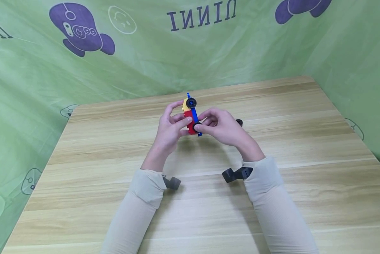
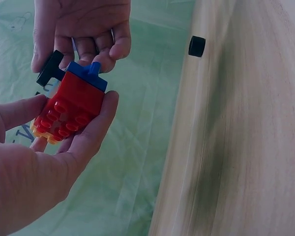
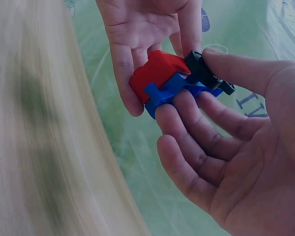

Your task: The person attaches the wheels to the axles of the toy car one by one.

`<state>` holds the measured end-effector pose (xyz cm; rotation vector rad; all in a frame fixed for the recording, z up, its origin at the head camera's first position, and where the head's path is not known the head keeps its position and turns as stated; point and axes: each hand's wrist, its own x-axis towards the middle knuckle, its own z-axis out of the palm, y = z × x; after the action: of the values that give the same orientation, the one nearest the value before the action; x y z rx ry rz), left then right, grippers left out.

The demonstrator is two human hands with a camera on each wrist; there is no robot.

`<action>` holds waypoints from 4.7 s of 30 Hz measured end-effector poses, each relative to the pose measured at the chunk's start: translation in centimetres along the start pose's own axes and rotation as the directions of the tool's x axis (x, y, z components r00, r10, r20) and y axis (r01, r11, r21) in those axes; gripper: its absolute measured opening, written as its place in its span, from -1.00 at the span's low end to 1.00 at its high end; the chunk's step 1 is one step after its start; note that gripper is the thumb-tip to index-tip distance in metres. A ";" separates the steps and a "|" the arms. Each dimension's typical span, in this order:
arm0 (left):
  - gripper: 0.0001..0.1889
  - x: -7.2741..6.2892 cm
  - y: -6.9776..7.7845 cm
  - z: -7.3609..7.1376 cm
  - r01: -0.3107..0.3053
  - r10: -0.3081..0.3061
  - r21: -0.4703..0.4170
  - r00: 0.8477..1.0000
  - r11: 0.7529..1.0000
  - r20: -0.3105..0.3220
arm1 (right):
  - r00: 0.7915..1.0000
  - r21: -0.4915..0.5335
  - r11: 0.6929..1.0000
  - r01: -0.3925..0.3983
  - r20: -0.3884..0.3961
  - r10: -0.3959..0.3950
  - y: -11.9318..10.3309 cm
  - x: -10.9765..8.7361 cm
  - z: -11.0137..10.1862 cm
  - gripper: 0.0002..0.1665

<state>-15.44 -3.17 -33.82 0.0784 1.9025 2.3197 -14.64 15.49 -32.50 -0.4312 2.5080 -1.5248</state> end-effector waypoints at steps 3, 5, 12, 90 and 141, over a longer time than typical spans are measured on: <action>-0.42 0.0 0.0 0.0 -0.005 0.005 0.001 1.000 1.000 0.001 | 1.000 0.005 1.000 -0.020 0.004 0.020 -0.1 0.0 0.1 -0.60; -0.42 0.0 0.0 0.0 -0.007 0.007 0.001 1.000 1.000 -0.002 | 1.000 0.015 1.000 -0.023 0.002 0.023 -0.1 0.1 0.2 -0.60; -0.42 -0.1 0.1 0.2 -0.009 0.009 0.016 1.000 1.000 -0.023 | 1.000 0.050 0.999 -0.014 0.012 0.014 -0.2 0.1 0.4 -0.58; -0.28 -0.3 -0.7 1.3 0.080 -0.078 0.150 0.997 0.985 -0.020 | 0.997 -0.054 0.998 0.020 0.077 -0.016 0.4 -0.1 0.2 -0.46; -0.54 0.1 -1.1 0.7 0.232 -0.138 -0.449 0.963 0.863 0.232 | 0.875 -0.298 0.839 -0.455 -0.323 0.360 5.9 -0.4 -4.7 -0.30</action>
<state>-15.38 -2.25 -34.81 0.0590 1.1559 2.4619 -16.55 22.09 -35.53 0.2801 2.8417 -0.9996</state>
